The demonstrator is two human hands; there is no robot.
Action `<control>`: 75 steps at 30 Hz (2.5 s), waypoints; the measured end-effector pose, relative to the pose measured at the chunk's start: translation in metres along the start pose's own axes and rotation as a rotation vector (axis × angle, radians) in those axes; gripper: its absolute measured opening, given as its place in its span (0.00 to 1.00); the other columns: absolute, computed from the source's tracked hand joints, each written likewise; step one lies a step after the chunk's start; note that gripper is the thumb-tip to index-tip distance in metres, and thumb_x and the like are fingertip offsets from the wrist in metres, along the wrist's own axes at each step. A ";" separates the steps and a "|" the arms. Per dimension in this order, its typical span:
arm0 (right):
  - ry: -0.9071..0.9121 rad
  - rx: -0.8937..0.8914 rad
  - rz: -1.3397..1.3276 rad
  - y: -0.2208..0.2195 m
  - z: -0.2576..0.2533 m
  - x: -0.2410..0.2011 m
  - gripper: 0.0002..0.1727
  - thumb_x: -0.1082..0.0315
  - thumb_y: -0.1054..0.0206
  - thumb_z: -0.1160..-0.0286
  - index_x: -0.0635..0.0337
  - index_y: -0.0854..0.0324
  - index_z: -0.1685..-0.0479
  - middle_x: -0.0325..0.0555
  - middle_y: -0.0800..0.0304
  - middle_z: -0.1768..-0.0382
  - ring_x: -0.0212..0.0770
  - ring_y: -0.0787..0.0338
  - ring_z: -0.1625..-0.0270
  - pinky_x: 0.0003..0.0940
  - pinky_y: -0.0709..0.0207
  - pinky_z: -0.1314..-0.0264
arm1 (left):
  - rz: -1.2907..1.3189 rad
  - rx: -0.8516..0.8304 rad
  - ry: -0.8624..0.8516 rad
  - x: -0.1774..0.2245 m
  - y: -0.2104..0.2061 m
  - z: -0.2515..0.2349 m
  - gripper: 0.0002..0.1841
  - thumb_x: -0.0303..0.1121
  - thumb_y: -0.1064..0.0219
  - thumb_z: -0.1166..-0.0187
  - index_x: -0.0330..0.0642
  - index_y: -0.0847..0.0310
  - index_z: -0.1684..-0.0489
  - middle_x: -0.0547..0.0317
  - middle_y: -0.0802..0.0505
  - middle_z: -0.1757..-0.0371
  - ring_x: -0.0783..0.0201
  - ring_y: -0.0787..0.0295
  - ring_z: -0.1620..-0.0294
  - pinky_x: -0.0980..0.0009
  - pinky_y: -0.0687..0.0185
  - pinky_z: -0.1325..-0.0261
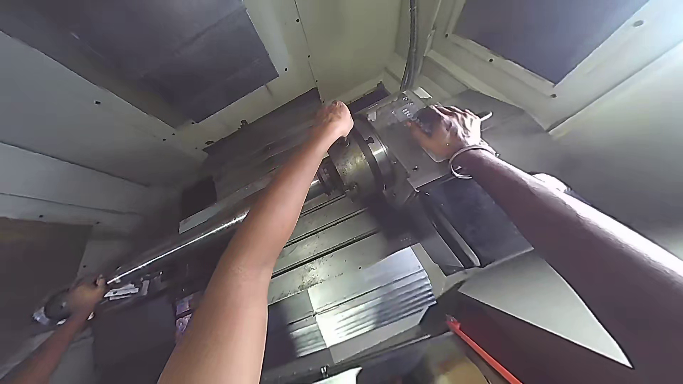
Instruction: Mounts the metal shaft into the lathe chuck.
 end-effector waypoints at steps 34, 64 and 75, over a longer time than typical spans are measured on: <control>-0.047 -0.047 -0.040 0.005 0.004 -0.004 0.48 0.23 0.56 0.28 0.59 0.22 0.34 0.78 0.14 0.42 0.82 0.18 0.35 0.85 0.36 0.35 | 0.021 -0.035 0.382 -0.090 -0.067 0.179 0.17 0.45 0.44 0.14 0.44 0.15 0.47 0.45 0.07 0.48 0.45 0.09 0.42 0.41 0.17 0.51; -0.504 -0.311 -1.982 -0.085 0.035 -0.374 0.25 0.46 0.60 0.05 0.38 0.26 0.22 0.46 0.05 0.57 0.40 0.08 0.62 0.39 0.14 0.56 | -0.166 0.079 0.132 -0.164 -0.052 0.133 0.07 0.31 0.33 0.24 0.36 0.12 0.64 0.42 0.08 0.62 0.39 0.09 0.56 0.40 0.17 0.58; -0.614 -0.457 -1.584 -0.095 -0.003 -0.377 0.39 0.35 0.42 0.18 0.53 0.31 0.17 0.60 0.16 0.30 0.56 0.18 0.26 0.63 0.27 0.25 | -0.137 0.126 0.466 -0.175 -0.039 0.101 0.18 0.36 0.43 0.12 0.49 0.17 0.29 0.38 0.08 0.43 0.36 0.10 0.41 0.37 0.16 0.49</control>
Point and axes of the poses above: each hand's wrist, its own z-axis away from the middle knuckle, its own y-axis out of the back of the hand, x = y × z, the point moved 3 cm from there along -z, towards the middle knuckle
